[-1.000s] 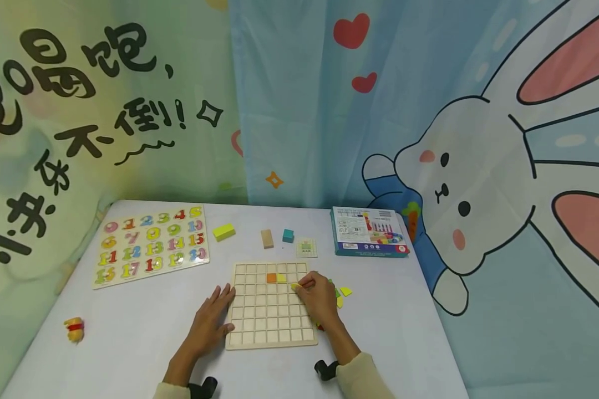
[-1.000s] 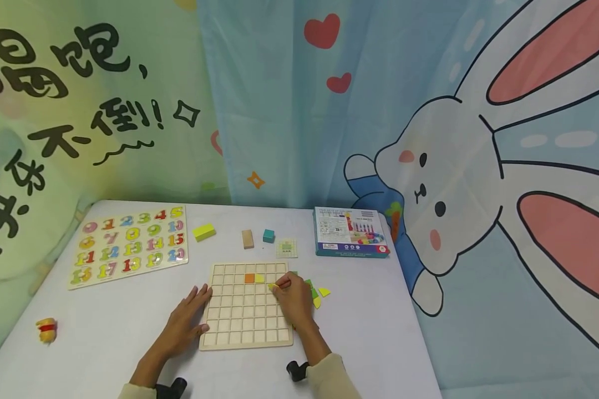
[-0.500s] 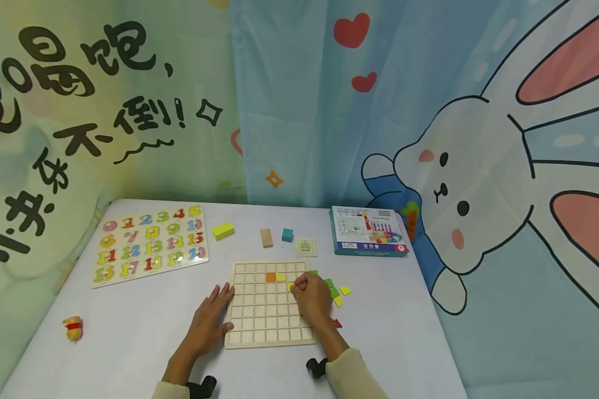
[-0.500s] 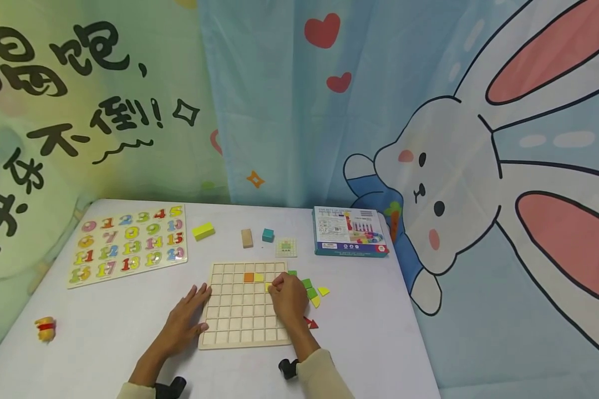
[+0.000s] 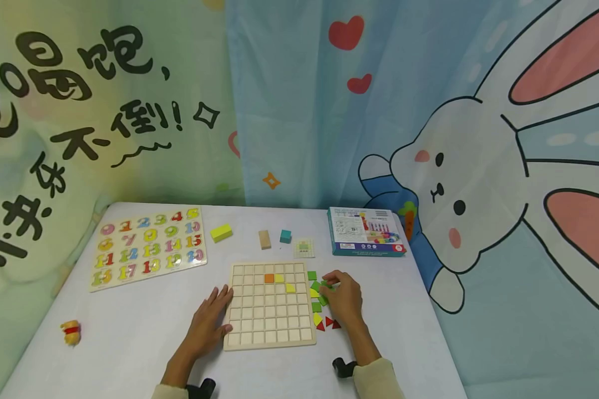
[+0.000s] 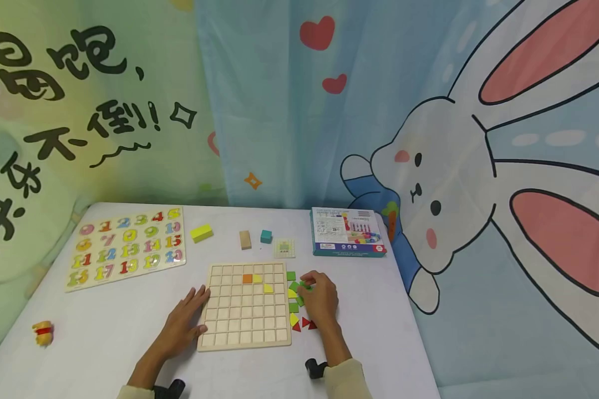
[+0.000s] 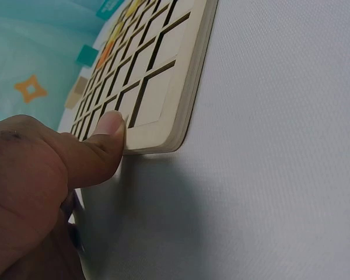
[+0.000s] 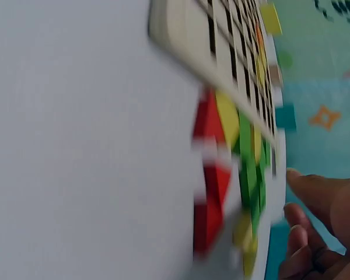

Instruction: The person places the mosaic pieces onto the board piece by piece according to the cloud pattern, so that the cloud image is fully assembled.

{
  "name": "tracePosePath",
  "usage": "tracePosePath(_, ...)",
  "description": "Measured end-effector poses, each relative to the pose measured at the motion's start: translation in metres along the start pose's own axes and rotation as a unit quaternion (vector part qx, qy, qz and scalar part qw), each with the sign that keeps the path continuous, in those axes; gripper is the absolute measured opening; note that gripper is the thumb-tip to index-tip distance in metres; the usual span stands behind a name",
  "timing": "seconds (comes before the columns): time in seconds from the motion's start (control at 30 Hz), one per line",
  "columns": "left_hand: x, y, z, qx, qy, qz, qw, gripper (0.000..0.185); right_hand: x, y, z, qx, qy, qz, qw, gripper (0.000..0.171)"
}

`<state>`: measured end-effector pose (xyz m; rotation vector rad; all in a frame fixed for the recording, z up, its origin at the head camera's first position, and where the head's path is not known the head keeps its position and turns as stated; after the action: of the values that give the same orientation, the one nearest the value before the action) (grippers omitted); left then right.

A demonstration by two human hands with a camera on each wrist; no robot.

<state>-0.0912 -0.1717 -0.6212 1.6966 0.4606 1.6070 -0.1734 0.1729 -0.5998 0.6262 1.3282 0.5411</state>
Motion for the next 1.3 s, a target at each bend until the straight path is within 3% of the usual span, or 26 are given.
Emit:
tracePosePath(0.17,-0.002,-0.001,-0.001,-0.008,0.012,0.001,0.9999,0.087,0.025,0.026,-0.005,0.006,-0.046,0.045,0.998,0.026)
tracePosePath(0.37,0.001,0.000,0.000,-0.004,0.006,0.002,1.0000,0.085,0.038,0.034,-0.008,-0.004,-0.075,0.070,0.995,0.017)
tracePosePath(0.83,0.003,0.002,0.002,0.001,0.000,0.007,1.0000,0.085,0.028,0.032,-0.005,-0.039,-0.050,0.107,0.992,0.008)
tracePosePath(1.07,0.002,0.000,0.002,-0.002,0.008,0.003,1.0000,0.085,0.012,0.023,0.005,-0.037,-0.040,0.062,0.997,0.016)
tracePosePath(1.3,0.002,0.001,0.001,-0.003,0.010,0.003,0.9999,0.086,-0.009,-0.003,0.017,-0.048,0.017,0.001,0.999,0.021)
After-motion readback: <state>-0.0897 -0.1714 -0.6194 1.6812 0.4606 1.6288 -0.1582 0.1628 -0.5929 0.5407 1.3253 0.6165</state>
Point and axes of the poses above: each hand's wrist, its own z-axis away from the middle knuckle, its own y-axis out of the back of the hand, x = y × z, the point moved 3 cm from there along -z, towards the middle knuckle, and after that the axes turned 7 degrees about -x, right-handed, at the moved point
